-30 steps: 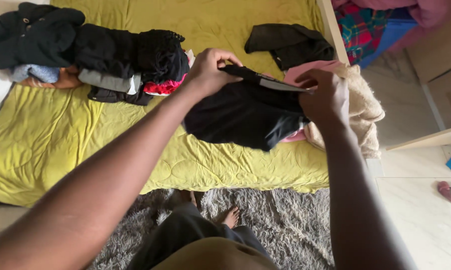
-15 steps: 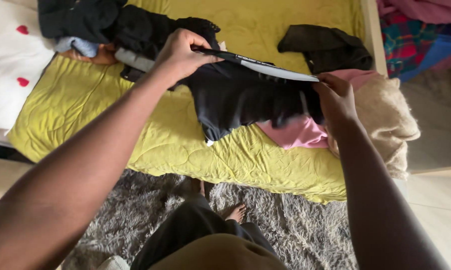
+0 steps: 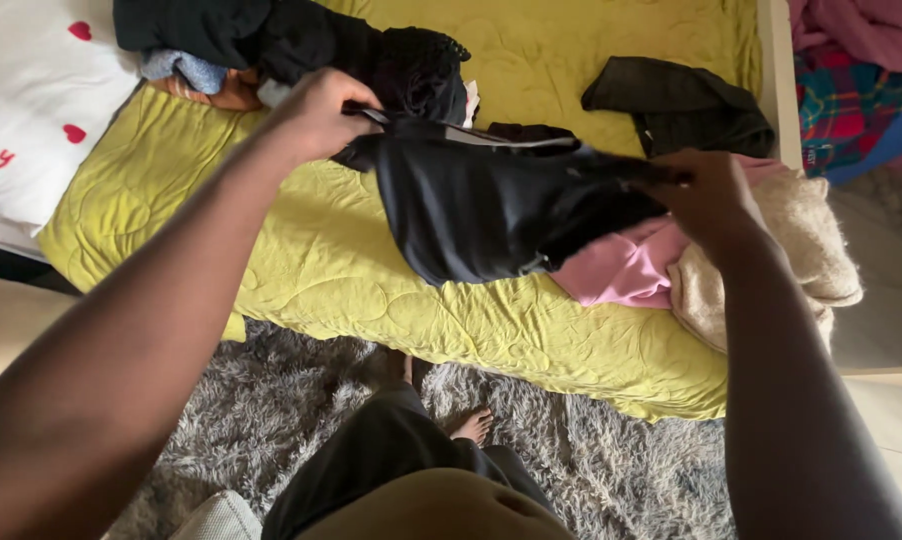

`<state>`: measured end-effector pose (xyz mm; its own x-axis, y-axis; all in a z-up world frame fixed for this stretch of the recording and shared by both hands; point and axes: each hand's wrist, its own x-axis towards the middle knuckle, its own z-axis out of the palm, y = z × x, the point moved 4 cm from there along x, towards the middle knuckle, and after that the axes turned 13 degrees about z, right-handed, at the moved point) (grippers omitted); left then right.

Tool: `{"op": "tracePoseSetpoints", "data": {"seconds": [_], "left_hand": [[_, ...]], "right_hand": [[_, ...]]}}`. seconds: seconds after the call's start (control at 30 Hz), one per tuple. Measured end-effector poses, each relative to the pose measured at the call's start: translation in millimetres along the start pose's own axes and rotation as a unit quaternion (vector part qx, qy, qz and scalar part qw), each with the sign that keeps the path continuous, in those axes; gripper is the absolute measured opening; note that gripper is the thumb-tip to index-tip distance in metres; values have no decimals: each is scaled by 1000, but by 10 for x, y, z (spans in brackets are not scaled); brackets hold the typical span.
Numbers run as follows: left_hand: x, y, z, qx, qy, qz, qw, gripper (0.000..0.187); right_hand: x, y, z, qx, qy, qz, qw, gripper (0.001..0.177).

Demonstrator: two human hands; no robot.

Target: Folding various items of clothing on a bed and stacking them.

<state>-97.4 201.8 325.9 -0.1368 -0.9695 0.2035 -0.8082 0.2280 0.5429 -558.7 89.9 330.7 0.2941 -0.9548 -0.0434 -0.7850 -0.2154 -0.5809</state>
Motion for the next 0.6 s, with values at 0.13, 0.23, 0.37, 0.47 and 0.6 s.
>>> {"op": "tracePoseSetpoints", "data": {"seconds": [0.13, 0.23, 0.37, 0.47, 0.6], "left_hand": [[-112, -23, -38, -62, 68, -28, 995, 22], [-160, 29, -89, -142, 124, -24, 982, 25], [-133, 100, -174, -411, 219, -76, 881, 35], [-30, 92, -152, -532, 214, -84, 815, 41], [68, 7, -58, -613, 228, -63, 754, 44]], "right_hand": [[56, 249, 86, 261, -15, 50, 964, 28], [-121, 91, 76, 513, -72, 128, 846, 12], [-57, 111, 106, 618, -99, 87, 775, 14], [-47, -43, 71, 640, -93, 72, 759, 15], [-199, -488, -49, 672, -71, 81, 733, 21]]}}
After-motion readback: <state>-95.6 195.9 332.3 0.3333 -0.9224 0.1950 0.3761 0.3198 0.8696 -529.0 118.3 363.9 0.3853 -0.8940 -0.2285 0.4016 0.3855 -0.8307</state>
